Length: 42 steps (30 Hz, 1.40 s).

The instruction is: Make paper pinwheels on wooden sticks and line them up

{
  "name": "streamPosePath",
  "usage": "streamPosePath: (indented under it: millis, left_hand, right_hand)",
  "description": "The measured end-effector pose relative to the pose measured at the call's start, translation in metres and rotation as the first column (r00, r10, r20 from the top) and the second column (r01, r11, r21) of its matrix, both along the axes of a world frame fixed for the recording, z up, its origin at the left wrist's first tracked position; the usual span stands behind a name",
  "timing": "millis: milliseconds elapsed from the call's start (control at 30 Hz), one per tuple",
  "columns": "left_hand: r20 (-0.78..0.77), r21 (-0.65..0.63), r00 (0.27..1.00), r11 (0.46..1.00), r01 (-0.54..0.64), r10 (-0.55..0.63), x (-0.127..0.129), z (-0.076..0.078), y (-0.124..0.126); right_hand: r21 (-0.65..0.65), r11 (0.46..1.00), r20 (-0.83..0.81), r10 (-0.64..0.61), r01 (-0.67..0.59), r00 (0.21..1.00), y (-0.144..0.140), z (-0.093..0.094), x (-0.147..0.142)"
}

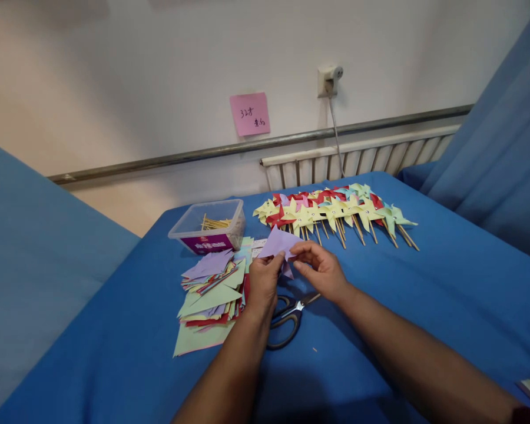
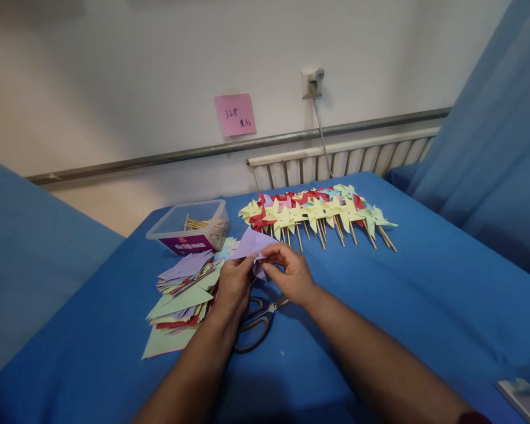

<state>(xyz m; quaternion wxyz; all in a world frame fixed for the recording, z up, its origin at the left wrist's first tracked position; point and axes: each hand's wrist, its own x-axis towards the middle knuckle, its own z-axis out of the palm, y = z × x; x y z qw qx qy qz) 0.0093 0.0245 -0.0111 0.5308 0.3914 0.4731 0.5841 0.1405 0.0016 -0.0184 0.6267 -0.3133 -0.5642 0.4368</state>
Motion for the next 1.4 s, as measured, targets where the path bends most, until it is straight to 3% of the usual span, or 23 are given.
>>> streamPosePath:
  millis: [200,533,967,1400]
  left_hand:
    - [-0.066,-0.002,0.998,1.000,-0.010,0.010,0.0008,-0.0012,-0.0003]
    - [0.010,-0.058,0.996,0.994,0.094,-0.094,0.0043,-0.0026,-0.0028]
    - [0.033,-0.083,0.995,0.992,0.094,-0.091,0.0052,-0.0004,-0.0037]
    - [0.021,-0.085,0.995,0.992,0.095,-0.093,0.0054,0.0012,-0.0048]
  right_hand:
    - [0.035,0.974,0.215,-0.226,0.224,0.950,0.0035,-0.0033,0.0013]
    - [0.018,0.935,0.353,-0.336,0.353,0.873,0.0082,-0.0010,0.0069]
    - [0.037,0.920,0.362,-0.377,0.390,0.853,0.0083,-0.0017,0.0073]
    - [0.049,0.939,0.357,-0.334,0.340,0.872,0.0095,-0.0030,0.0081]
